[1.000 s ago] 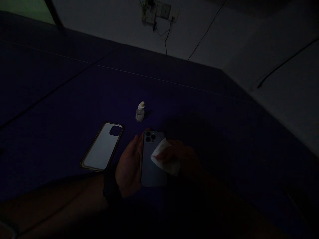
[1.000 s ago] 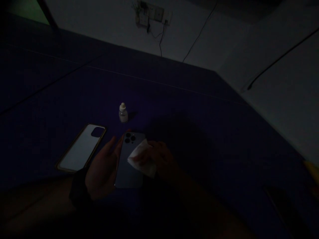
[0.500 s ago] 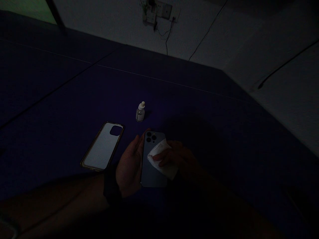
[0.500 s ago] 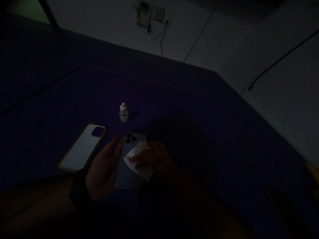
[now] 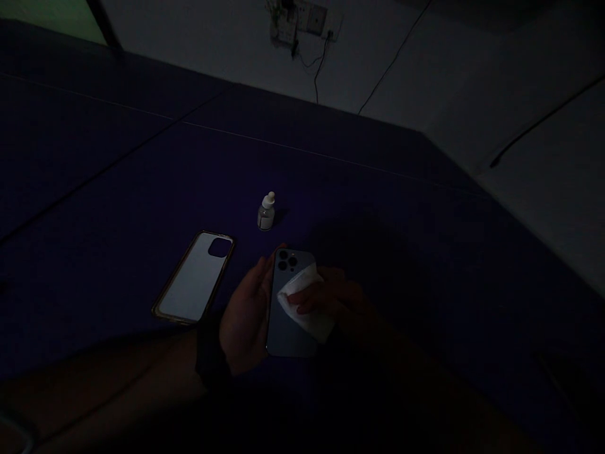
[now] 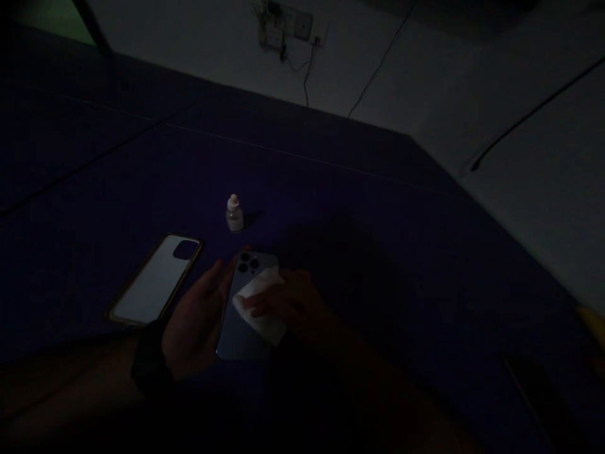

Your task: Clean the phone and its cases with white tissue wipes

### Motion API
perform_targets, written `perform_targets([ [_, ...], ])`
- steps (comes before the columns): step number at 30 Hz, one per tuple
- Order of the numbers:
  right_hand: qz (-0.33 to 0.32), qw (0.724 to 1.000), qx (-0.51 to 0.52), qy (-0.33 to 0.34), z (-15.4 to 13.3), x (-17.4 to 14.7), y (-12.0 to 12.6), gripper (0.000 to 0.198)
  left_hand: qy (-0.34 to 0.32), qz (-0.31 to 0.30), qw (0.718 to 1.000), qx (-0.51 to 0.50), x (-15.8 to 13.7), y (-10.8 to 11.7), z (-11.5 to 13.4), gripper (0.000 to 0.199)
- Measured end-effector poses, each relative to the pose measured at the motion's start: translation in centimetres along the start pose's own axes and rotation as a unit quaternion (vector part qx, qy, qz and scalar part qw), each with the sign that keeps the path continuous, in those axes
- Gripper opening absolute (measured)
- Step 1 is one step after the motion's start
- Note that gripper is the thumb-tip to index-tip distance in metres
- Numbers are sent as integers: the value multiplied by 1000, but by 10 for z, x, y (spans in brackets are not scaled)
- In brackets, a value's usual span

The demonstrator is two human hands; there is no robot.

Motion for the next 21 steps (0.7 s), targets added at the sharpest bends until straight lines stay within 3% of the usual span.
perform_targets([
  [4,61,996,62,-33,6,3,1,54,-5,-14,1000,23,-1,-4,1,46],
  [7,85,994,49,-53,7,1,0,42,-4,-10,1000,16,-1,-4,2,45],
  [9,68,997,17,-27,4,-1,-1,33,4,-4,1000,7,-1,-2,1,45],
  [12,-4,999,-16,31,-2,-2,-2,36,16,0,1000,0,0,1,0,46],
  [15,-39,999,7,35,-4,1,0,41,11,-6,1000,5,0,1,0,46],
  [21,28,995,84,-42,0,4,1,49,0,-18,999,32,0,-7,-1,48],
])
Point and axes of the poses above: each hand's wrist, its own x-axis towards the middle knuckle, its own y-axis out of the back of the hand, z = x × y, the point moved 2 cm from there along x, towards the middle knuckle, and after that the axes turned 8 degrees about -x, right-handed, at the moved point
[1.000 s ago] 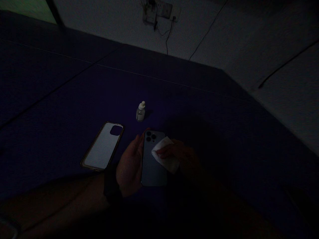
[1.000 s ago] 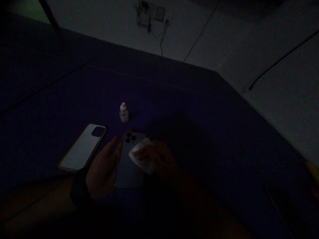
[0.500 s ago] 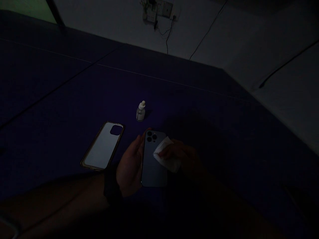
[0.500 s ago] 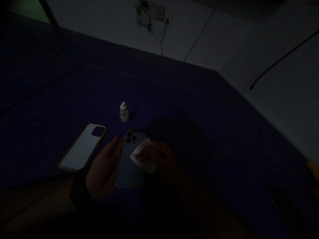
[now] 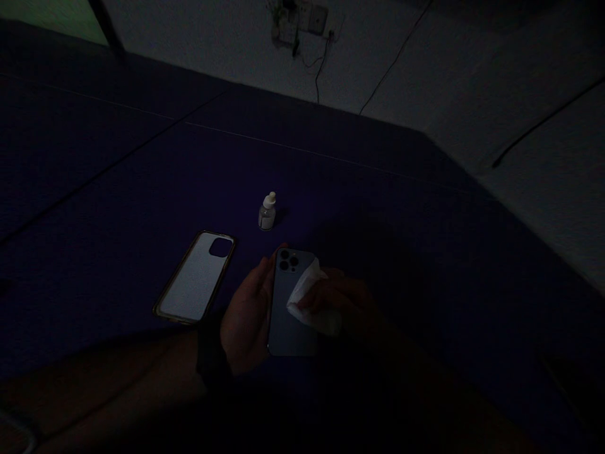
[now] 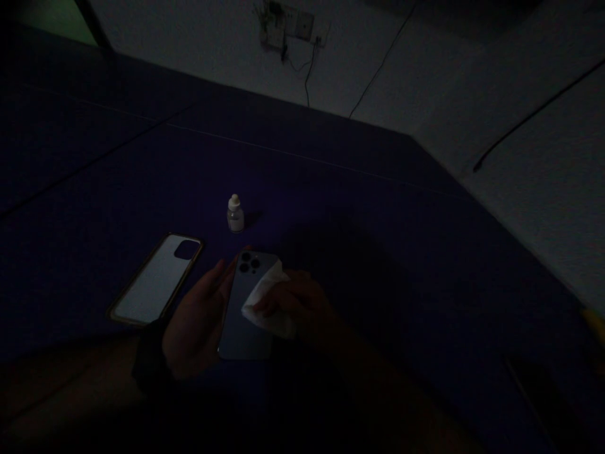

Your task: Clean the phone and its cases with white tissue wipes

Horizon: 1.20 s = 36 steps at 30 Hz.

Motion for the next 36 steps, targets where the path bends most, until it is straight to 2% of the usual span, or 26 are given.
perform_targets([
  [2,13,1000,-5,-6,2,-1,-1,47,-5,6,1000,2,0,1,1,45],
  [5,14,999,-26,20,2,-4,-2,39,-3,22,1000,-8,-1,4,2,43],
  [9,-50,993,-81,72,-1,-7,-3,34,23,35,999,-22,0,4,1,45],
  [12,-80,994,-35,61,-2,-7,-3,35,22,31,999,-19,1,1,0,45],
  [16,-48,997,60,11,0,-3,-3,43,10,28,1000,-6,-1,-1,1,44],
  [20,42,997,42,-52,5,-2,-1,44,-4,40,999,-9,-3,0,1,42],
  [22,65,996,16,-55,6,-3,-1,38,-5,42,999,-15,-2,1,1,42],
  [24,46,998,-24,-21,5,-5,-2,34,6,41,999,-22,-1,2,1,42],
  [27,-17,997,-71,32,0,-6,-3,35,16,39,999,-28,0,3,0,44],
  [30,-52,997,-39,39,-3,-4,-3,37,11,35,999,-24,0,4,1,45],
  [32,-48,999,5,22,-3,-1,-2,43,7,31,999,-17,0,3,1,46],
  [36,32,999,26,-27,3,-1,-1,47,3,24,1000,-11,-1,1,3,46],
])
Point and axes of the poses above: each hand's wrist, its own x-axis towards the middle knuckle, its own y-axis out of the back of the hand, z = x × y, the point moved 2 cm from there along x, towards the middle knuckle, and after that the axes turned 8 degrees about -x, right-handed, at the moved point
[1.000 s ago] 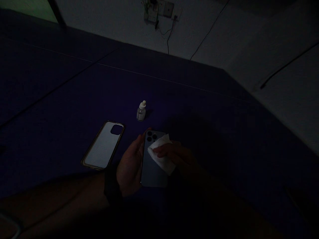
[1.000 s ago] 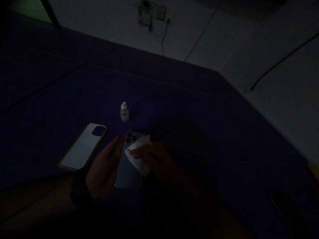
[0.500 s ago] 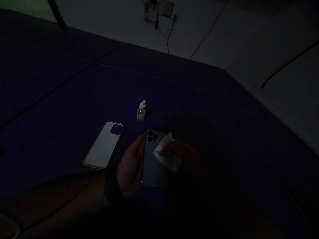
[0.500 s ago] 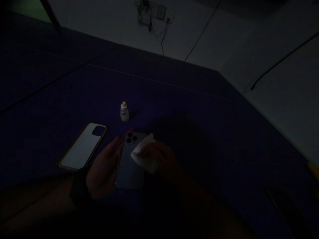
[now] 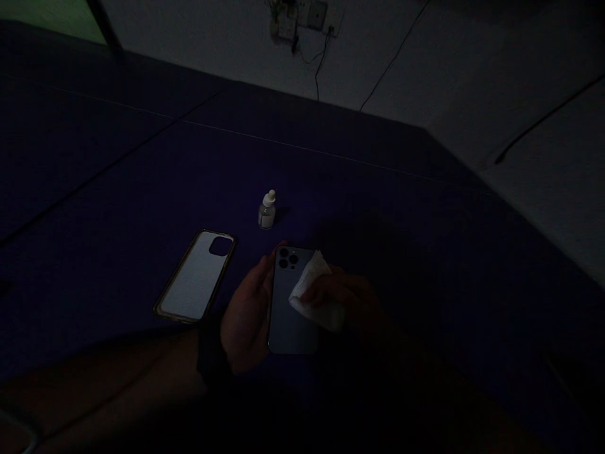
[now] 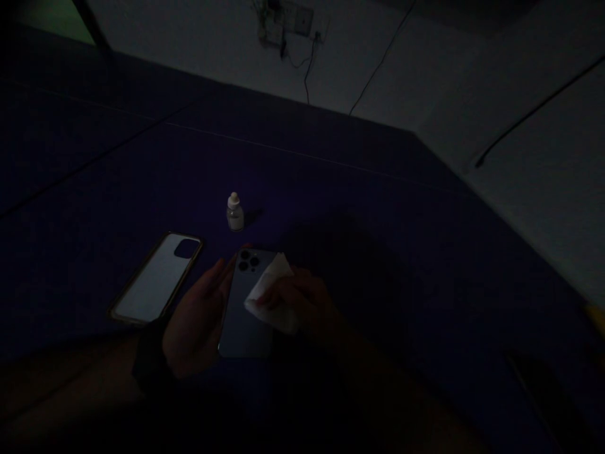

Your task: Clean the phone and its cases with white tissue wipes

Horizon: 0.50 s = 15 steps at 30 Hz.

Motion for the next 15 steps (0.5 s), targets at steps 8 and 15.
perform_targets([
  [8,-72,994,-54,61,-2,-3,-2,31,11,6,1000,-10,0,2,-2,47],
  [15,-46,999,-18,6,2,-1,1,42,5,-1,1000,-1,0,1,-1,48],
])
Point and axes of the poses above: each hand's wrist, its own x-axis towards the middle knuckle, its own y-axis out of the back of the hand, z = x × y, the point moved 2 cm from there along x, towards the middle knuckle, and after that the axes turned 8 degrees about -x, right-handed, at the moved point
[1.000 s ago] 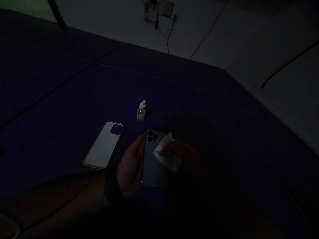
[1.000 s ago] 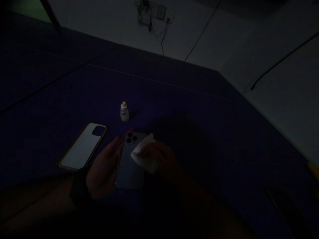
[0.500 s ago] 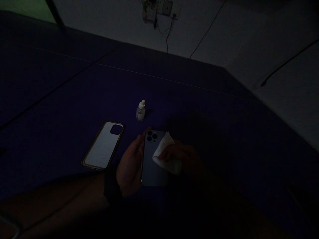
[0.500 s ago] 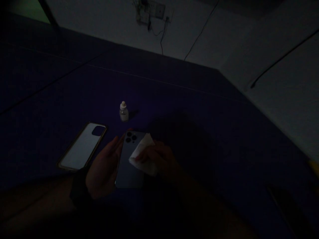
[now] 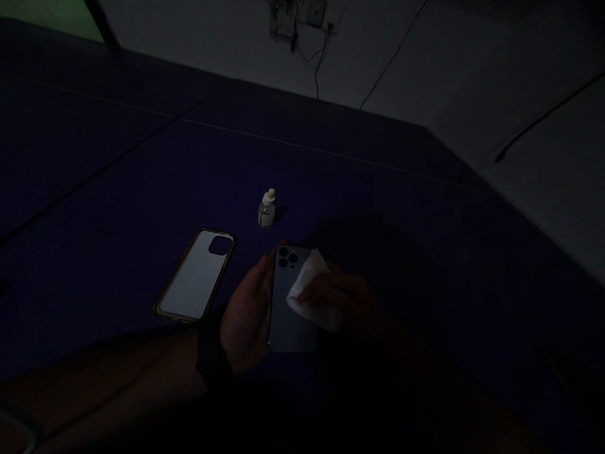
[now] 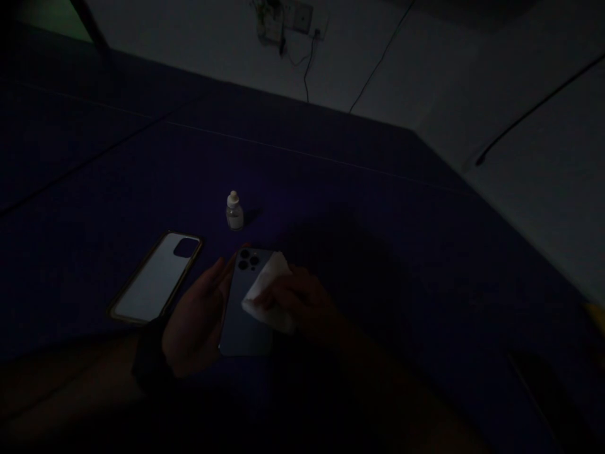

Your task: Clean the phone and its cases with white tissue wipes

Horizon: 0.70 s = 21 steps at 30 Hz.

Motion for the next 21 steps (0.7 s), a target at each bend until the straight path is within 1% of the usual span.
perform_targets([
  [2,39,999,-17,-9,3,-2,-1,33,-3,3,1000,-6,0,1,0,46],
  [3,45,999,-24,-2,3,-3,-1,31,-2,5,1000,-8,1,2,0,46],
  [4,38,999,-29,10,3,-3,-2,30,1,6,1000,-9,1,3,0,46],
  [7,-26,997,-41,60,-2,-4,-3,30,9,-2,1000,-15,1,4,-2,47],
  [8,-40,996,-40,65,-4,-3,-3,30,9,-5,1000,-17,1,3,-2,47],
  [10,-51,997,-23,51,-5,-2,-2,33,6,-9,1000,-18,1,2,-2,46],
  [12,-40,999,4,23,-4,0,-1,40,4,-8,1000,-12,1,1,-1,46],
  [14,-2,1000,15,-6,-2,0,0,45,3,-6,1000,-5,1,1,-1,45],
  [16,41,999,10,-26,1,-2,0,40,0,-2,1000,-3,0,1,0,44],
  [17,50,998,4,-26,2,-3,0,36,0,-3,1000,-7,0,2,0,44],
  [19,34,999,-30,4,0,-5,-1,34,1,-8,1000,-17,0,2,0,45],
  [21,-14,994,-93,59,-4,-6,-3,40,8,-2,1000,-21,0,3,0,44],
])
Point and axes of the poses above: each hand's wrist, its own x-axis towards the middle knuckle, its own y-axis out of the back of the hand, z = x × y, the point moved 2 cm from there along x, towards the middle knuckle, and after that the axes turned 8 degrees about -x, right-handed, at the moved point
